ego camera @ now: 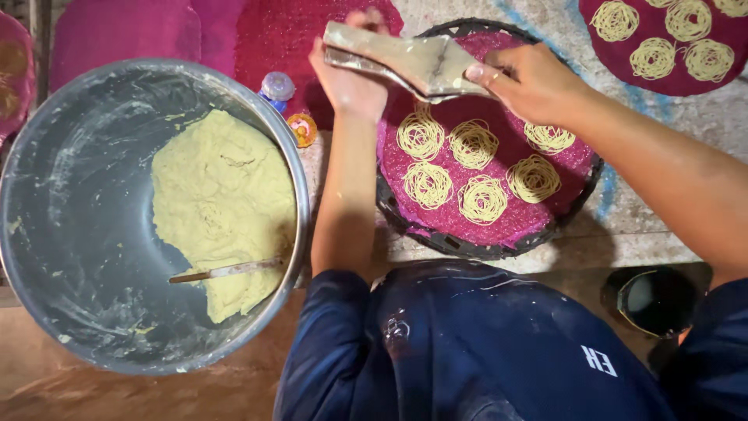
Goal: The person uses a wooden dough press to extrude spiral-shaped dough onto a pink tray. They repeatedly scoop dough from a metal bowl, load it into the press, and squeeze it out in circular patterns. The person also uses a rolling pin to scrape dough from the press back into the bowl.
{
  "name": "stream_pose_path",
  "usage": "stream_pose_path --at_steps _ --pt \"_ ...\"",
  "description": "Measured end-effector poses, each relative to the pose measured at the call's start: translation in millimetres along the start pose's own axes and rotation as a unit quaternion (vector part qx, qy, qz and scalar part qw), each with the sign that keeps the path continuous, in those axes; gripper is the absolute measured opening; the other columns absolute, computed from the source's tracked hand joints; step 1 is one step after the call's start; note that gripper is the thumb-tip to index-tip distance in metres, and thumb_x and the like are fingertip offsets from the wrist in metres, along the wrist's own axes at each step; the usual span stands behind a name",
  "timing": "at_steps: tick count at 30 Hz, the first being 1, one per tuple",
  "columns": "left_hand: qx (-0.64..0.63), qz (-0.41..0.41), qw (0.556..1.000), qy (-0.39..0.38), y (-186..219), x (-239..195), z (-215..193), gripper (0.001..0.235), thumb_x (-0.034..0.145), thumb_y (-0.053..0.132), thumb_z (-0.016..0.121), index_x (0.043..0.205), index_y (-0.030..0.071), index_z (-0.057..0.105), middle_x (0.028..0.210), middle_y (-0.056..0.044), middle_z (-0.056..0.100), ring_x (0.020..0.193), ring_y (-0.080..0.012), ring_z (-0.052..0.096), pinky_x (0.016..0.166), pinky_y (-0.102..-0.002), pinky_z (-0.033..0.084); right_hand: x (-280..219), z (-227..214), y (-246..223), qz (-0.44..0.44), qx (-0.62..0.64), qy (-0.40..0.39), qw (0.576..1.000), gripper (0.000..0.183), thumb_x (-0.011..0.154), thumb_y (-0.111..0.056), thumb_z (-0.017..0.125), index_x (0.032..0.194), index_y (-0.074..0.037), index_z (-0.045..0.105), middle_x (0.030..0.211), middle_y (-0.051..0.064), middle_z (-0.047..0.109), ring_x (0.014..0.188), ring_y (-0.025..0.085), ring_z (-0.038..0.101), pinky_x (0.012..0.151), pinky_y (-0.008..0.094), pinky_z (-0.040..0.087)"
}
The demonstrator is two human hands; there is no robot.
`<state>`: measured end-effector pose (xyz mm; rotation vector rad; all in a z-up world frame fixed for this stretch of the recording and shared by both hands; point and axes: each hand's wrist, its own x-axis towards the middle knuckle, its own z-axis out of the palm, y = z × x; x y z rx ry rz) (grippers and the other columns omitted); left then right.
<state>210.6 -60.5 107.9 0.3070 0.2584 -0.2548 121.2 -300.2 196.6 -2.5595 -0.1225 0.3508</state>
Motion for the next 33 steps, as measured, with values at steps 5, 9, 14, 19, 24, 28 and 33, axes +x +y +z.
stream_pose_path --at_steps 5,9,14,19,24,28,33 --pt "0.421 -0.143 0.896 0.004 -28.0 1.5 -64.9 0.076 0.102 0.063 0.012 0.123 0.008 0.060 0.088 -0.004 0.066 0.051 -0.0077 0.045 0.038 -0.025 0.028 7.3 3.9 2.2 -0.010 0.000 -0.010 1.000 0.047 0.104 -0.049 0.058 0.101 -0.004 0.072 0.065 0.019 0.062 0.057 0.032 0.061 0.060 0.047 0.047" --pt "0.486 -0.094 0.865 -0.081 -33.3 -4.5 -111.7 0.053 0.101 0.027 0.045 0.149 0.006 0.048 0.116 -0.010 0.078 0.060 -0.0062 0.047 0.048 -0.023 0.033 13.3 15.0 10.4 -0.040 0.016 0.022 0.999 0.047 0.106 -0.047 0.059 0.101 -0.003 0.072 0.069 0.019 0.064 0.060 0.031 0.062 0.062 0.047 0.047" --pt "0.814 0.178 0.544 -0.096 -22.1 -75.5 -104.9 0.051 0.104 0.019 0.055 0.154 0.017 0.045 0.117 -0.004 0.080 0.091 -0.0225 0.075 0.078 -0.037 0.057 10.3 24.4 39.3 -0.017 0.062 0.046 0.997 0.045 0.110 -0.043 0.054 0.104 -0.002 0.071 0.069 0.016 0.063 0.060 0.027 0.059 0.062 0.044 0.046" --pt "0.906 0.140 0.400 -0.021 -12.0 -142.9 -60.4 0.030 0.100 0.025 0.062 0.129 0.025 0.069 0.108 -0.006 0.077 0.094 -0.0266 0.073 0.085 -0.040 0.057 -18.6 40.2 84.7 0.027 0.315 0.065 0.947 0.035 0.109 -0.035 0.053 0.118 -0.005 0.068 0.080 0.004 0.063 0.064 0.012 0.056 0.056 0.029 0.046" --pt "0.833 0.333 0.433 -0.081 -10.5 -173.0 2.6 0.043 0.093 0.015 0.067 0.136 0.012 0.063 0.132 -0.011 0.068 0.118 -0.0299 0.064 0.101 -0.042 0.052 -57.5 34.0 87.2 -0.065 0.482 0.016 0.873 0.033 0.114 -0.031 0.058 0.113 0.002 0.059 0.076 0.004 0.057 0.062 0.012 0.052 0.054 0.025 0.041" --pt "0.802 0.442 0.358 -0.181 -9.7 -180.9 59.2 0.071 0.081 0.015 0.079 0.142 0.001 0.046 0.147 -0.018 0.054 0.140 -0.0358 0.052 0.120 -0.052 0.035 -104.8 -1.9 23.1 -0.145 0.342 0.030 0.928 0.034 0.105 -0.025 0.065 0.123 0.004 0.065 0.087 0.004 0.062 0.071 0.010 0.051 0.057 0.026 0.040" --pt "0.654 0.414 0.588 -0.234 6.2 -206.1 98.8 0.067 0.075 0.019 0.091 0.129 0.007 0.053 0.129 -0.012 0.060 0.124 -0.0292 0.057 0.110 -0.042 0.046 -171.4 -75.7 -68.1 -0.362 0.085 -0.007 0.928 0.048 0.099 -0.045 0.059 0.122 -0.003 0.059 0.108 0.013 0.067 0.096 0.027 0.065 0.080 0.039 0.054"
